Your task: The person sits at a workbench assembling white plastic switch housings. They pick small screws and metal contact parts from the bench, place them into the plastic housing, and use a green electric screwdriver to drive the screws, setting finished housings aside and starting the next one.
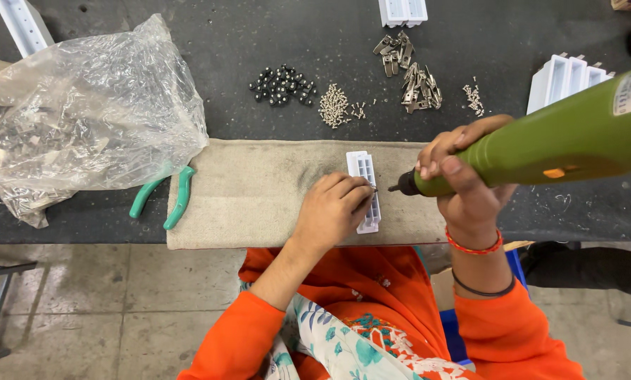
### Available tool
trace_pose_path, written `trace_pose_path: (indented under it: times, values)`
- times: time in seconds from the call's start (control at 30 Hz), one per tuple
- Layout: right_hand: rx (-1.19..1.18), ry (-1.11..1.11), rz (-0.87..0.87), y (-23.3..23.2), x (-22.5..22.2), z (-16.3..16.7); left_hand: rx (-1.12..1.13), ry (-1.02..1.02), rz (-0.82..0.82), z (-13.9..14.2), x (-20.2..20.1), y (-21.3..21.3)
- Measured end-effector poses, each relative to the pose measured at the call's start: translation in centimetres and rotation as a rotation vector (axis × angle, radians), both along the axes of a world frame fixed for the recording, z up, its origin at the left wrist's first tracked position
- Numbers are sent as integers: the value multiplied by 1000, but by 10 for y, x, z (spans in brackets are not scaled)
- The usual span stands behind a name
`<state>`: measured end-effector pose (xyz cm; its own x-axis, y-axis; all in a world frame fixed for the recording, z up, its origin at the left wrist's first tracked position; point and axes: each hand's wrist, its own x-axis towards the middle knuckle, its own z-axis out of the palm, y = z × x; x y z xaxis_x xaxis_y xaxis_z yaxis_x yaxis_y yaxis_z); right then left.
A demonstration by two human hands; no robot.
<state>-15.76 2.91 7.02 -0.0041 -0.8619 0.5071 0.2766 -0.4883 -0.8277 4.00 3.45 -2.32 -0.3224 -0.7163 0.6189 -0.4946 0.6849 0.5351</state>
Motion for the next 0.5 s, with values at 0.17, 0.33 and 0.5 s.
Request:
trace_pose_path:
  times: [0.17,0.33,0.5]
  values:
    - [-12,11,10,-2,4,-1,30,35,-20,2,-1,1]
    - [-10,1,15,-1,6,-2,-34,-33,-11,2,2,2]
    - [3,-13,34,-2,10,-7,58,-17,-12,-1,-1,1]
